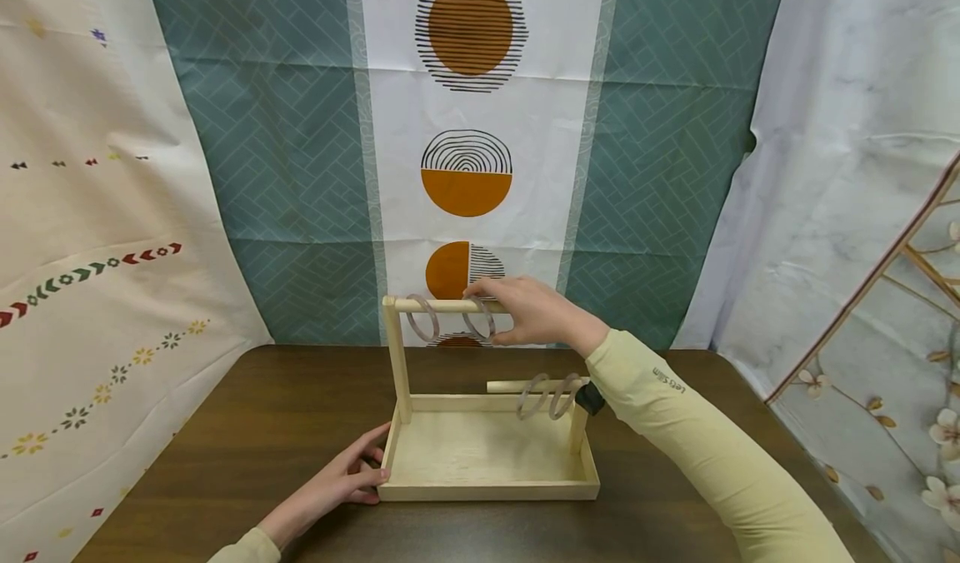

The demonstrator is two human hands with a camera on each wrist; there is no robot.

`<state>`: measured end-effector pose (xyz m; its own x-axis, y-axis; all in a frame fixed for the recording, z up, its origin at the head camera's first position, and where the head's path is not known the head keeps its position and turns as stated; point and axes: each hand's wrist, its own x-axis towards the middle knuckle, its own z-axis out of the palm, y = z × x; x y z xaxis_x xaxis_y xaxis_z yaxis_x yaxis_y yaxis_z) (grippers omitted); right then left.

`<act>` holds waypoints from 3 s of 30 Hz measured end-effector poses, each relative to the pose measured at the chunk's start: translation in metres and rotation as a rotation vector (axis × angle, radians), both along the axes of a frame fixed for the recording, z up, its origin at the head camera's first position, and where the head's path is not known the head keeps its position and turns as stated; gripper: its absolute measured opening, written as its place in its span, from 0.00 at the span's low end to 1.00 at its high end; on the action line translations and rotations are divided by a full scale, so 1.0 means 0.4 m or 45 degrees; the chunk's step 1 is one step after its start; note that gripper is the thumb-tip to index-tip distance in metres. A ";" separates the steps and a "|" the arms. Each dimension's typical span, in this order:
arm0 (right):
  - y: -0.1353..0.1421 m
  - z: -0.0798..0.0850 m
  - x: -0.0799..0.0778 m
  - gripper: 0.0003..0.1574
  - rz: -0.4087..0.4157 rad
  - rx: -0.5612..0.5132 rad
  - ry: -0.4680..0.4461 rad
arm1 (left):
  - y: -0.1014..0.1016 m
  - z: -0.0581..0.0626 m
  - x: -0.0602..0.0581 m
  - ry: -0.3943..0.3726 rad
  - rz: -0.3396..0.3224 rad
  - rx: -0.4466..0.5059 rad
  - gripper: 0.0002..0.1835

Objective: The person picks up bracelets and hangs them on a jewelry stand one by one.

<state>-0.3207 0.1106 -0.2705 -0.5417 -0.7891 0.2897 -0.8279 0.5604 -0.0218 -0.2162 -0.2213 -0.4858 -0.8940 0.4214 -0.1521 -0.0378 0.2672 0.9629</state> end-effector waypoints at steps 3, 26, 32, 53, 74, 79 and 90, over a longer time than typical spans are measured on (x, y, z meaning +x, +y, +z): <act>-0.001 0.000 0.000 0.43 0.006 0.003 0.009 | -0.001 -0.001 0.001 0.001 0.000 -0.004 0.42; -0.002 -0.001 0.008 0.43 0.022 -0.002 0.046 | -0.001 -0.004 0.000 0.000 0.002 -0.002 0.42; 0.000 -0.002 0.007 0.45 0.012 0.011 0.055 | -0.002 -0.005 0.001 0.005 -0.009 0.009 0.42; 0.044 -0.002 0.062 0.53 0.003 -0.133 0.148 | 0.003 0.002 -0.001 0.001 -0.009 0.025 0.42; 0.127 -0.079 0.243 0.51 -0.025 -0.272 0.389 | 0.004 0.007 0.007 0.005 0.002 0.007 0.42; 0.162 -0.101 0.271 0.51 -0.068 -0.231 0.400 | 0.009 0.021 0.015 -0.021 0.021 -0.005 0.43; 0.217 -0.141 0.351 0.49 -0.174 -0.216 0.389 | 0.014 0.119 0.027 0.177 0.181 -0.255 0.38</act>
